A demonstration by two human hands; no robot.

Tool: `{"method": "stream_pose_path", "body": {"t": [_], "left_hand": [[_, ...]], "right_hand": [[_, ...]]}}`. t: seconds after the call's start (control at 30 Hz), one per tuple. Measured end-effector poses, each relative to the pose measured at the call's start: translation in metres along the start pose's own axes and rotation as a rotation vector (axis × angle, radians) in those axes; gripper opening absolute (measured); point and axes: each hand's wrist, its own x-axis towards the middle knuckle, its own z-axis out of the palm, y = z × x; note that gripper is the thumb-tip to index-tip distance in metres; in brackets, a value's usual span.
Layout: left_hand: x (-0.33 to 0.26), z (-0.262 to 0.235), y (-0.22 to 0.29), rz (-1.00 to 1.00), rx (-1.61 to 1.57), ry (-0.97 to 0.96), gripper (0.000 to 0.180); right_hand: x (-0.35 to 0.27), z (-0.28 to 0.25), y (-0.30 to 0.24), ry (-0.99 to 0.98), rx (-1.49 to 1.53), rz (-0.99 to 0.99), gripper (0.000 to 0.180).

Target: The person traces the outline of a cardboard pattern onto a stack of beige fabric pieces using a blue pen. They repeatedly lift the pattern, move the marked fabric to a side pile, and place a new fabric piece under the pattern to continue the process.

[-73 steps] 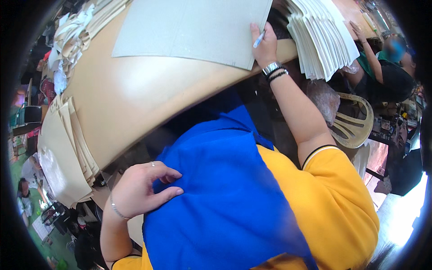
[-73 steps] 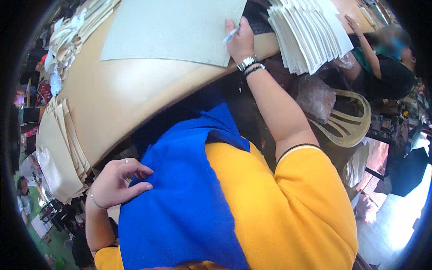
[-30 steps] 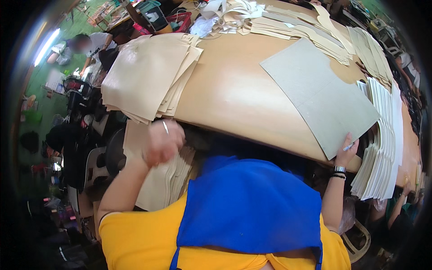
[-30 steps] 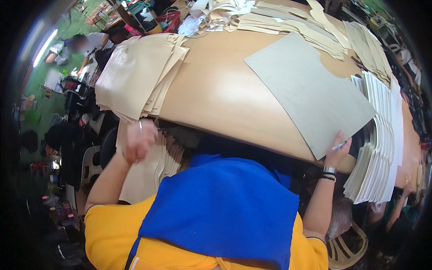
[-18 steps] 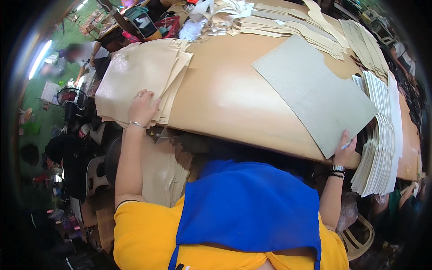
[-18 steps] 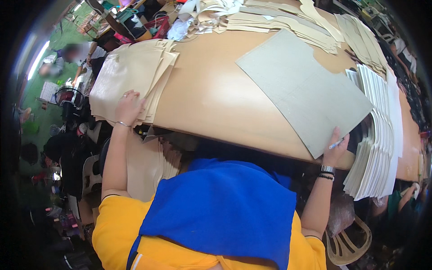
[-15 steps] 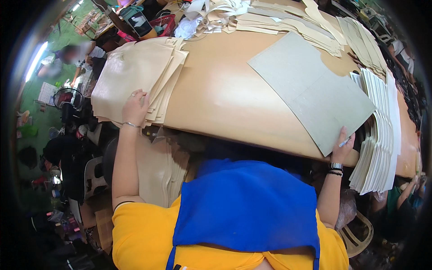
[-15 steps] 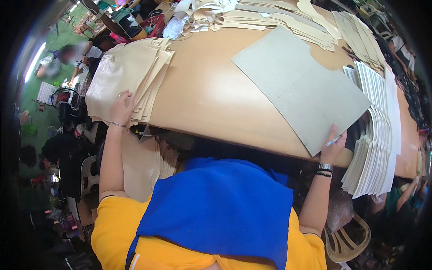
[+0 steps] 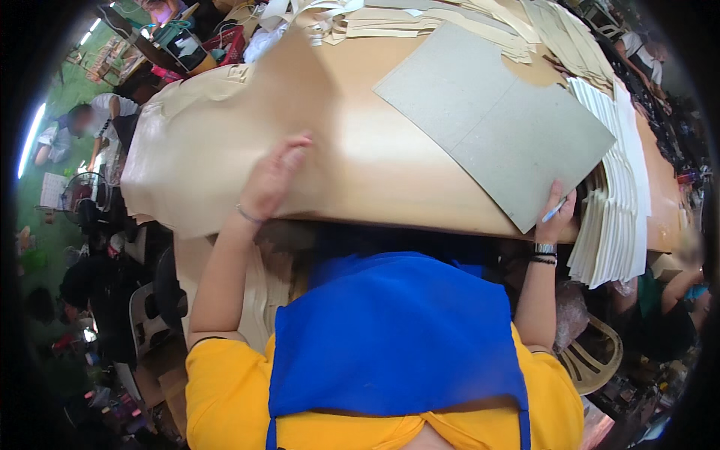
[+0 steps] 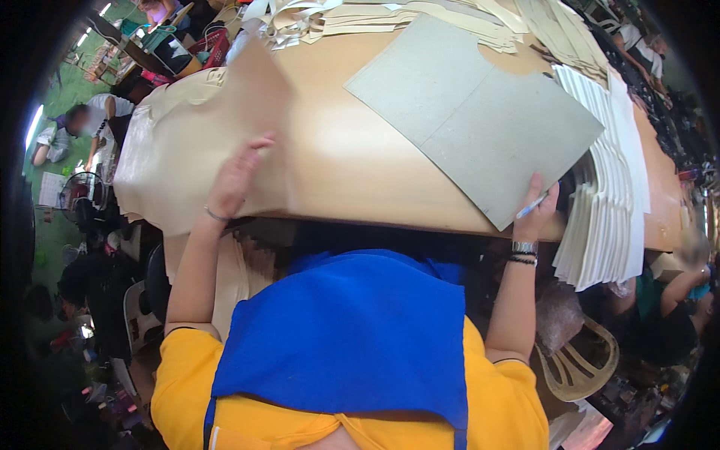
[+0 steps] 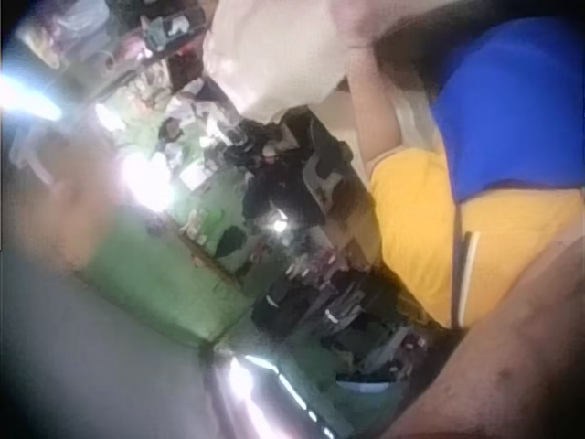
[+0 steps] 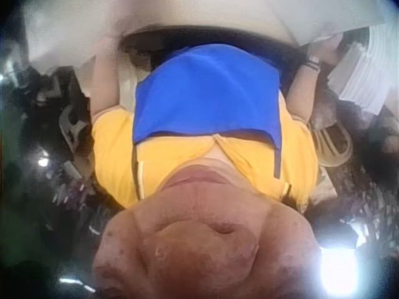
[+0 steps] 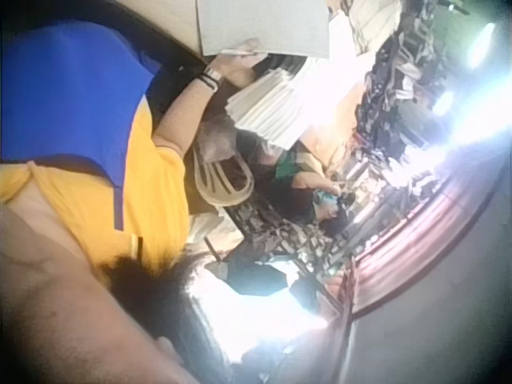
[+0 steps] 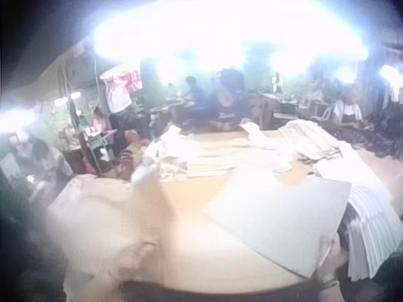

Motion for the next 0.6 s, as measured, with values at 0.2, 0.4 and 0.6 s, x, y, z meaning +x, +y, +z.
{"method": "stream_pose_path", "body": {"t": [0.2, 0.4, 0.6], "left_hand": [[-0.013, 0.027, -0.050, 0.028, 0.885, -0.294, 0.087], [0.032, 0.058, -0.049, 0.068, 0.801, -0.293, 0.094], [0.094, 0.095, -0.036, 0.141, 0.788, -0.292, 0.093]], "right_hand": [[0.045, -0.065, -0.076, 0.355, 0.029, -0.099, 0.033], [0.064, -0.094, -0.131, 0.504, -0.077, -0.231, 0.039], [0.072, -0.075, -0.107, 0.376, 0.352, 0.068, 0.026]]}}
